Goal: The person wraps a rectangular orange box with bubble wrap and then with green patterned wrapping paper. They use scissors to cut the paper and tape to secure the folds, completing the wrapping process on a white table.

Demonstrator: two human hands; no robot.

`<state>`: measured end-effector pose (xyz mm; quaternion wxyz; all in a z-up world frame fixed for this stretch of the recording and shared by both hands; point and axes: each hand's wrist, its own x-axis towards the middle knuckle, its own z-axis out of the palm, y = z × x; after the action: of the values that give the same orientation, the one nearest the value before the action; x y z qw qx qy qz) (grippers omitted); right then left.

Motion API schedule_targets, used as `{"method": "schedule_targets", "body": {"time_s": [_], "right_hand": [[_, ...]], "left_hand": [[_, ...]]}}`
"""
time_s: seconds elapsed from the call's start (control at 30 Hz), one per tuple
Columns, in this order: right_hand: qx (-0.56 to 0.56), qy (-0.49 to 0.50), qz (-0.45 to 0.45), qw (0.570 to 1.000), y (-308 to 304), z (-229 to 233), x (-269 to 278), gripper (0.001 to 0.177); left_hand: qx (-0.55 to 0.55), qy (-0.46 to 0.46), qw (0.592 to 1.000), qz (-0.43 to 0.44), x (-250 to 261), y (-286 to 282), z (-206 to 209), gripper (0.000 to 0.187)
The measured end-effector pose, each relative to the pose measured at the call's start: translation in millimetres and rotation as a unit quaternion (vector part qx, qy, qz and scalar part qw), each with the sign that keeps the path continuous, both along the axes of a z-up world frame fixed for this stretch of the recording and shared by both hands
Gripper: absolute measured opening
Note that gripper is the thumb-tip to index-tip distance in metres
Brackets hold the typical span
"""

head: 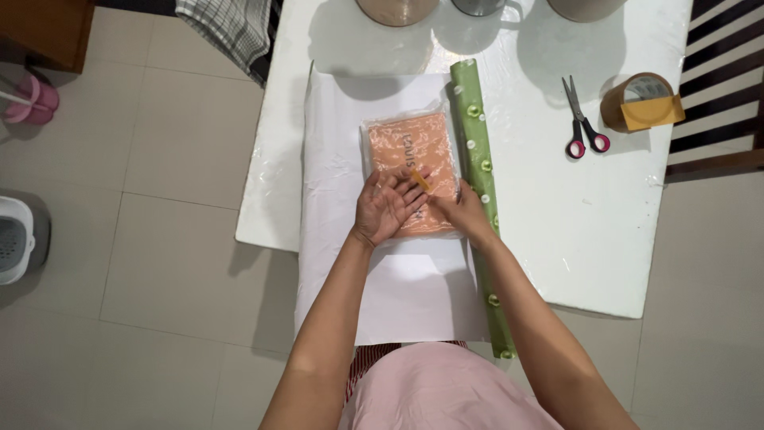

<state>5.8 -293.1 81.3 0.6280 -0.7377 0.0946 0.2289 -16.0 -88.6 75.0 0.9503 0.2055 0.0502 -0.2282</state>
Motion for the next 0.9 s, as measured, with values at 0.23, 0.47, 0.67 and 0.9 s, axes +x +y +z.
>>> {"method": "schedule_targets", "body": {"time_s": [0.23,0.47,0.67,0.9], "right_hand": [[-0.292,-0.357,0.024,0.887,14,36,-7,0.065],[-0.293,-0.410,0.005,0.864,21,45,2,0.012],[-0.317,-0.434,0.082,0.840,4,54,11,0.017],[-0.257,-0.354,0.121,0.891,-10,63,19,0.051]], "left_hand": [[-0.038,0.018,0.999,0.002,-2,0,-23,0.071],[-0.048,0.021,0.999,-0.003,-1,1,-31,0.070],[-0.010,0.026,1.000,0.005,-4,0,-14,0.078],[-0.015,0.038,0.999,0.023,-3,-4,-3,0.079]]}}
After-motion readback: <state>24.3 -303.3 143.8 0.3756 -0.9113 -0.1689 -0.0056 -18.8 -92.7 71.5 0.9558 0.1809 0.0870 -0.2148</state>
